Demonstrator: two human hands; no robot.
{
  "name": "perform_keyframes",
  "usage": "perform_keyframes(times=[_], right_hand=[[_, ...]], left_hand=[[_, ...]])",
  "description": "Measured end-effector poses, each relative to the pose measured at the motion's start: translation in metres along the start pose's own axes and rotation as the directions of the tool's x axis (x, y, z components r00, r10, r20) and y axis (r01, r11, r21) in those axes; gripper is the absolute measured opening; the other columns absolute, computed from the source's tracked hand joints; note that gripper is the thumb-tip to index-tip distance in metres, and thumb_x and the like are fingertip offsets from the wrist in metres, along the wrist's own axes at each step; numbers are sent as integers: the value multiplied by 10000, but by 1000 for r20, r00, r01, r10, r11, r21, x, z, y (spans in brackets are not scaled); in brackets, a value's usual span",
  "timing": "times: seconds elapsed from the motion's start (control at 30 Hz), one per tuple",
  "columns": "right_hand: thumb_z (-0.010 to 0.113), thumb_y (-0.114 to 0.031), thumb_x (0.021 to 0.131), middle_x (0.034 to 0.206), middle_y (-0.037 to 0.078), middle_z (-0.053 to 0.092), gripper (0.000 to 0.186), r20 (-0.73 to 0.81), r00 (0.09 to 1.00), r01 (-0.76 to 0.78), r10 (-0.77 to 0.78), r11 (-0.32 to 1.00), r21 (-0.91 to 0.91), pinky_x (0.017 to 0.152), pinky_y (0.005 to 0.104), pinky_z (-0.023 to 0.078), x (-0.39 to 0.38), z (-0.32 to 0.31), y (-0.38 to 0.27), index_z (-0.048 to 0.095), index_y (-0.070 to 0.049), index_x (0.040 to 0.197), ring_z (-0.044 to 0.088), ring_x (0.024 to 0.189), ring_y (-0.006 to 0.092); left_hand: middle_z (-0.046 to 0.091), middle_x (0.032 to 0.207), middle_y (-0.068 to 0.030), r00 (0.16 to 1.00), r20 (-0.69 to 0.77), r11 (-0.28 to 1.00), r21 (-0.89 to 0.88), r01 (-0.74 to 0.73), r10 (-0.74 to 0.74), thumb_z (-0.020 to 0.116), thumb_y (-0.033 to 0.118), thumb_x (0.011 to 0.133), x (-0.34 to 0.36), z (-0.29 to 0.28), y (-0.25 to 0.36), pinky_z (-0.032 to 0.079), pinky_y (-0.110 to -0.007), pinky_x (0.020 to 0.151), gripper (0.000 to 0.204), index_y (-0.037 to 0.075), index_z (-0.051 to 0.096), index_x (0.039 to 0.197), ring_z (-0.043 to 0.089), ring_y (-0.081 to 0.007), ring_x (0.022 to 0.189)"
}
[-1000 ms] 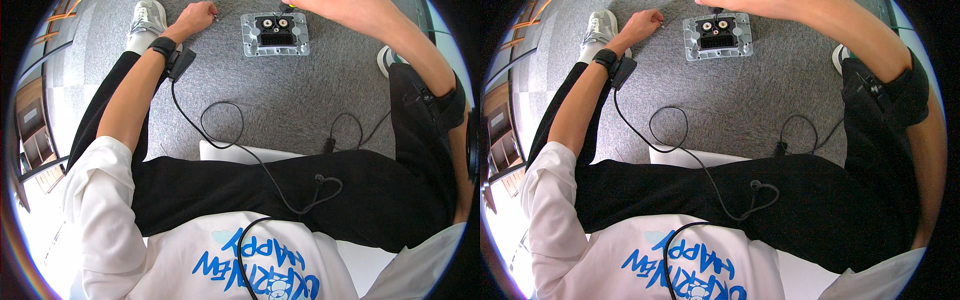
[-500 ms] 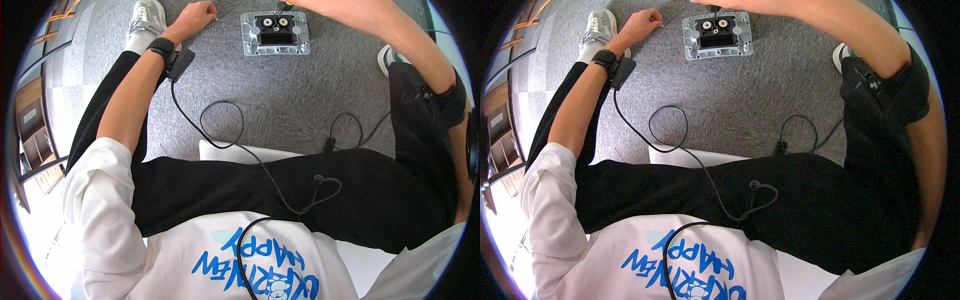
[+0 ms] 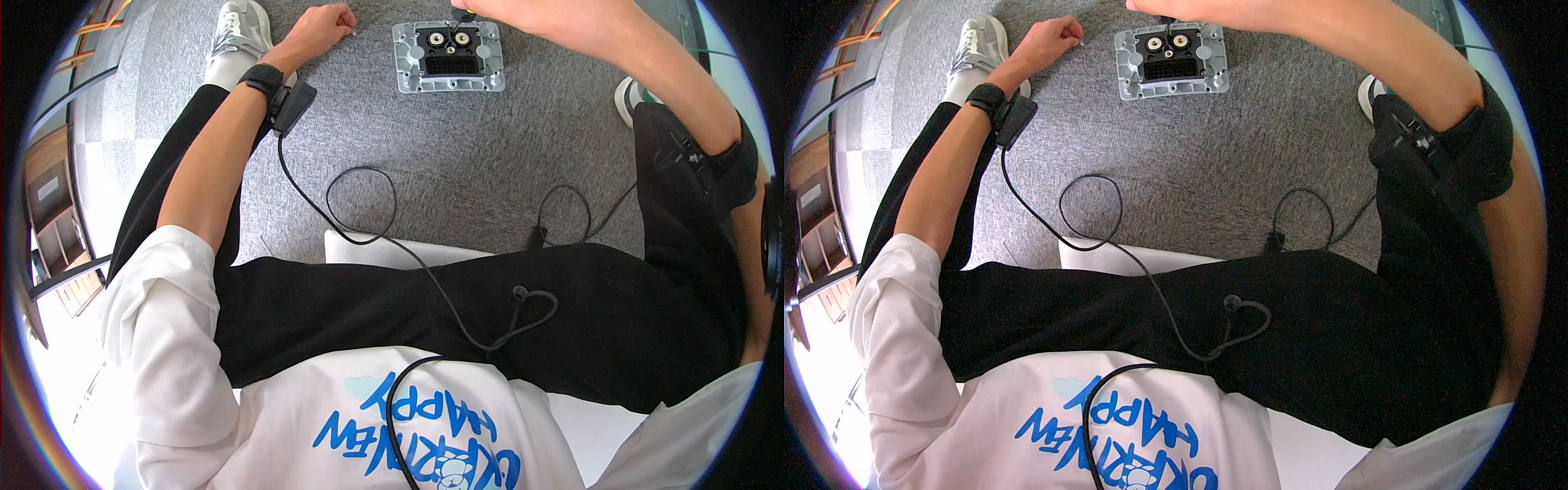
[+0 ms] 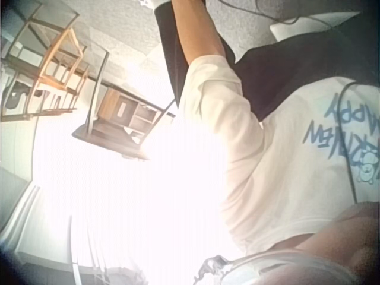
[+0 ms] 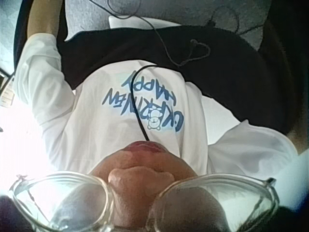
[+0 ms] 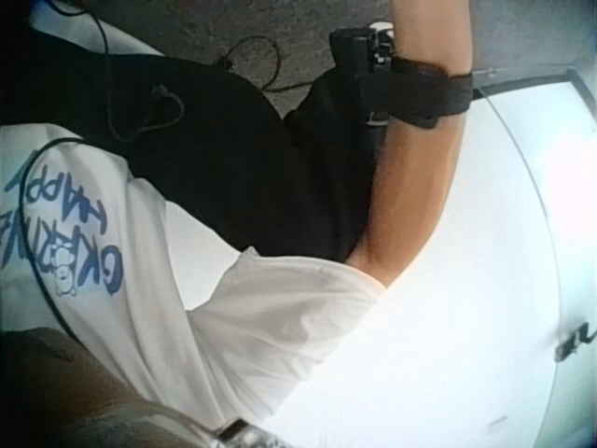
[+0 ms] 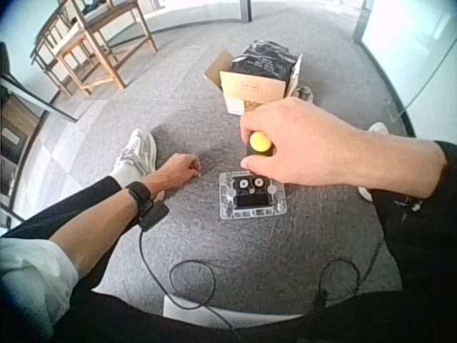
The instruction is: The person uses a screwdriver to loosen and remove screws from a small electrical component on the floor.
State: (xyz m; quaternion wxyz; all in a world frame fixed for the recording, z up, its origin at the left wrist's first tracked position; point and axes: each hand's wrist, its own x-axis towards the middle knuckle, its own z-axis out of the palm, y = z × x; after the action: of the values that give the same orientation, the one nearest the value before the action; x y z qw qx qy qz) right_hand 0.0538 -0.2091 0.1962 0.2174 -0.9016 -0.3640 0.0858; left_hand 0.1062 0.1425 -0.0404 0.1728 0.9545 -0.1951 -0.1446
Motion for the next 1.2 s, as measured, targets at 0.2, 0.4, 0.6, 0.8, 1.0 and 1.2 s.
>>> perform_keyframes(times=[0.2,0.4,0.6,0.8,1.0,1.2], right_hand=[[767,-204,877,915,200,717,259,26,998,-50,50,999,5,793,401,565,0,-3,-7,661,27,930,712,848,313],[764,-205,872,897,204,713,261,-14,1000,3,-3,1000,-25,782,409,558,-3,1,3,665,27,941,709,846,341],[763,-198,860,859,206,700,253,-108,994,33,-34,999,-11,733,423,542,2,-7,-5,669,30,917,698,813,363],[790,-184,847,865,204,681,250,-242,961,121,-132,991,-59,695,421,519,6,-3,-14,666,15,933,662,765,366],[813,-186,844,859,187,663,283,-262,962,75,-78,997,-23,684,399,513,15,0,-32,653,24,948,653,749,351],[820,-198,847,858,177,655,297,-209,965,147,-160,986,-77,691,401,516,30,11,-29,647,15,960,659,760,345]], left_hand=[[755,960,-103,998,-25,998,-2,-56,56,686,93,911,-2,2,-7,577,-377,852,200,54,697,1106,734,-259,907],[744,954,-110,999,4,999,-17,-32,32,653,-1,877,-4,-5,17,570,-385,837,248,68,697,1111,730,-265,921],[745,1007,-136,983,-170,997,10,78,-75,627,22,889,-9,-10,20,561,-409,867,243,57,691,1121,721,-317,971],[691,876,-185,879,-461,982,-69,-175,124,627,97,814,6,-8,53,535,-479,778,137,59,693,927,673,-398,878],[726,1060,-138,903,-399,947,-198,-254,159,633,74,899,3,-3,85,565,-415,882,226,59,693,1117,709,-314,988],[700,998,-122,941,-286,935,-248,-253,178,666,100,897,-8,8,91,563,-398,860,204,44,703,1089,710,-271,944]])
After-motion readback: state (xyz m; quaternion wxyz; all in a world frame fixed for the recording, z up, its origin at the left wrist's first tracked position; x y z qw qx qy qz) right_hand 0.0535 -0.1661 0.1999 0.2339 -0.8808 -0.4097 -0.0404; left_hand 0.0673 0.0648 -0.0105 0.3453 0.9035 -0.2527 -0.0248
